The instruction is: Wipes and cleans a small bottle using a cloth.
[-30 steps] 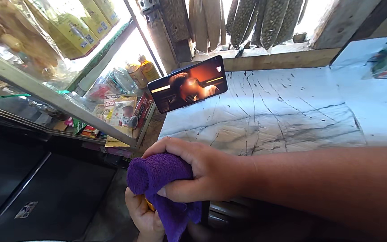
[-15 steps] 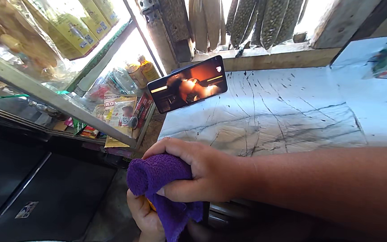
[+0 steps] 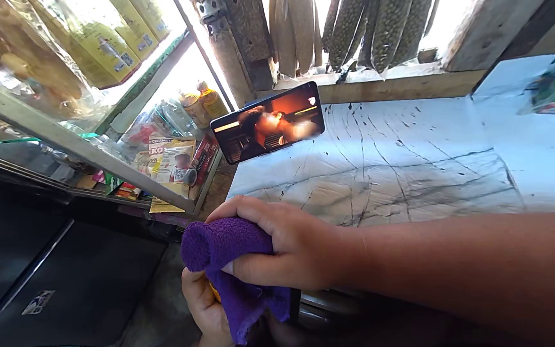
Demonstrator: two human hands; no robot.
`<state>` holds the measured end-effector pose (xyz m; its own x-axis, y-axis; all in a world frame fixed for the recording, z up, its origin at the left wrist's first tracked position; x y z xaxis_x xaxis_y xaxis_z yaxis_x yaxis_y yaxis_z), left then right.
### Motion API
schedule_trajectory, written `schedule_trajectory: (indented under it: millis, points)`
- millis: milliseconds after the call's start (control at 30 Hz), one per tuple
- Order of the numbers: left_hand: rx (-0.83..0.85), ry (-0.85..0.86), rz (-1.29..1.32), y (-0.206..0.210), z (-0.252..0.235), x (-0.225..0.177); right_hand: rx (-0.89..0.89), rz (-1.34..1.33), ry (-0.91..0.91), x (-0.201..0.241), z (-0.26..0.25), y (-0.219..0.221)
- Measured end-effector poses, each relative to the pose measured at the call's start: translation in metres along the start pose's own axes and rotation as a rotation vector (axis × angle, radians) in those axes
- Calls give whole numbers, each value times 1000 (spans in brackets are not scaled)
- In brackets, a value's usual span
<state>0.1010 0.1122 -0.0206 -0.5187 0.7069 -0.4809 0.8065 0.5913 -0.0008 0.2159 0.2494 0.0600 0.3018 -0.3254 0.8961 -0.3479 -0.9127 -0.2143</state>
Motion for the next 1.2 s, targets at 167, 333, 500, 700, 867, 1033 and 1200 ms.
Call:
schedule_trajectory:
  millis: [167,333,500,700,867,1033,1200]
  points:
    - [9,9,8,-1,1,1,8,-14,11,1,-1,0]
    - [7,32,-31,2,0,-1,8,-17,0,1,-1,0]
    - [-4,43,-66,3,0,-2,12,-3,-3,1,0,0]
    - [25,12,-19,-1,-1,0,60,-51,-4,1,-1,0]
    - [23,72,-65,4,-5,-4,69,-73,-15,2,-1,1]
    - [41,144,-187,5,-5,-6,41,-46,-74,1,-1,2]
    - [35,123,-147,4,-2,-3,22,-23,-68,1,-1,2]
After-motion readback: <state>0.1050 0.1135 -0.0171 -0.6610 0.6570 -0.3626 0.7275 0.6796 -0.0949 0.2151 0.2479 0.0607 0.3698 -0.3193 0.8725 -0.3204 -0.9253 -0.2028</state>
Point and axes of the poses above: each hand's wrist, its own z-axis away from the middle knuckle, its own y-axis out of the palm, x = y × z, the point moved 2 cm from there along -z, towards the middle knuckle, and after that the axes turned 10 degrees about y, right-handed, at the moved point
